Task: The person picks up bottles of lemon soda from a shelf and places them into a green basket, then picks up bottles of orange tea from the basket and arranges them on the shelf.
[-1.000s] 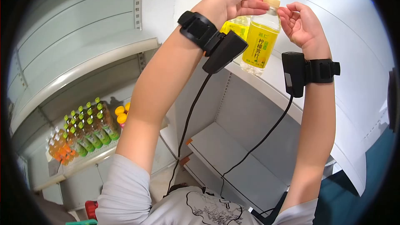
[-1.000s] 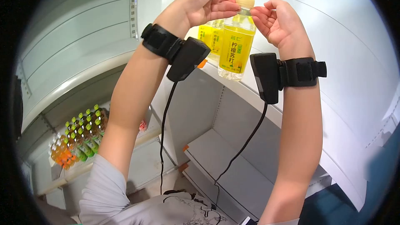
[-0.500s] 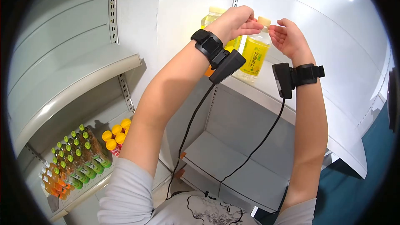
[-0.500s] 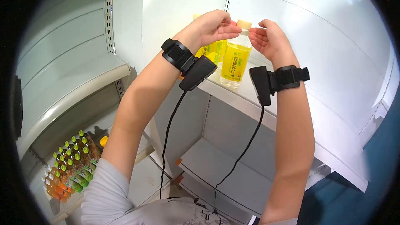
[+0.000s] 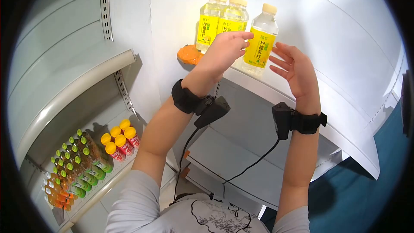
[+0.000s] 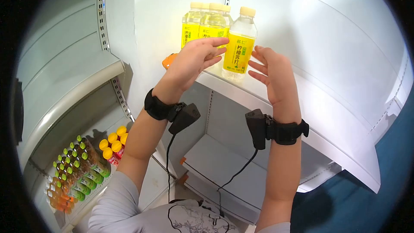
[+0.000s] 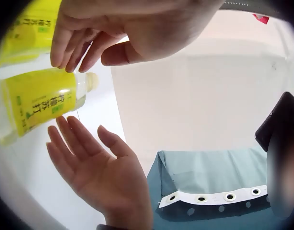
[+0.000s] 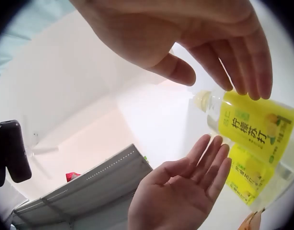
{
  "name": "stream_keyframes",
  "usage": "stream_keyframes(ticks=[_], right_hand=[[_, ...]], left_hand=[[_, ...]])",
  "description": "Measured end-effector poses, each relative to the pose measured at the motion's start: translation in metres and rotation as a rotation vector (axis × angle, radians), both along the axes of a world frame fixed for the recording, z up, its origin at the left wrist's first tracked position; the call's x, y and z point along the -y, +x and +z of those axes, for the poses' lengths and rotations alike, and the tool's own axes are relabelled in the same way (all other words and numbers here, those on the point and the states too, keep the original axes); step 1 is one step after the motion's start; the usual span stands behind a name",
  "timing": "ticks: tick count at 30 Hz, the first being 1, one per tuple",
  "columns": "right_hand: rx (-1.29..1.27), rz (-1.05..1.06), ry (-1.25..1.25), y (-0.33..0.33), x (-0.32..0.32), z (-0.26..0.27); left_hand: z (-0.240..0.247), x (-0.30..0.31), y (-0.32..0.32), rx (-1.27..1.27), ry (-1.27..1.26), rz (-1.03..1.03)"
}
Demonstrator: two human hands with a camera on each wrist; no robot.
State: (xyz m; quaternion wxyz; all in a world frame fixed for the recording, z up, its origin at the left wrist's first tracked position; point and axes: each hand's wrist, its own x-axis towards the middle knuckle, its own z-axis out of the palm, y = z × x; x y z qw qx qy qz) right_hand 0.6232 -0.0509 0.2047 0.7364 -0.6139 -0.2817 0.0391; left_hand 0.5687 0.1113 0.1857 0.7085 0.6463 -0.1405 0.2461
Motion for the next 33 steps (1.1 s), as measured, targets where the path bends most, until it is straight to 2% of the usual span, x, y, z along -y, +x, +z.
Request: stream_keyframes(ticks=[6,10,15,18,24,33], right_hand=[[-0.067,0.047,0.033,0.001,-0.006,-0.01],[-0.076,0.089,0.013,0.006,-0.013,-0.011],[-0.102,-0.009,-0.022,0.033,-0.03,-0.013],[-0.112,-0.009,-0.025,0.048,-0.035,-0.015],[-0.114,0.01,-0.033,0.06,-0.045,-0.011],[-0.122,0.038,-0.025,0.067,-0.052,-0.013]], left_hand=[[-0.007,0.009,0.002,0.001,-0.114,-0.068],[-0.002,0.011,0.016,-0.038,-0.077,-0.093],[0.0,0.015,0.034,-0.081,-0.014,0.03],[0.0,0.011,0.053,-0.114,0.09,0.044],[0.007,0.016,0.065,-0.21,0.111,0.144],[0.006,0.016,0.072,-0.187,0.162,0.188]])
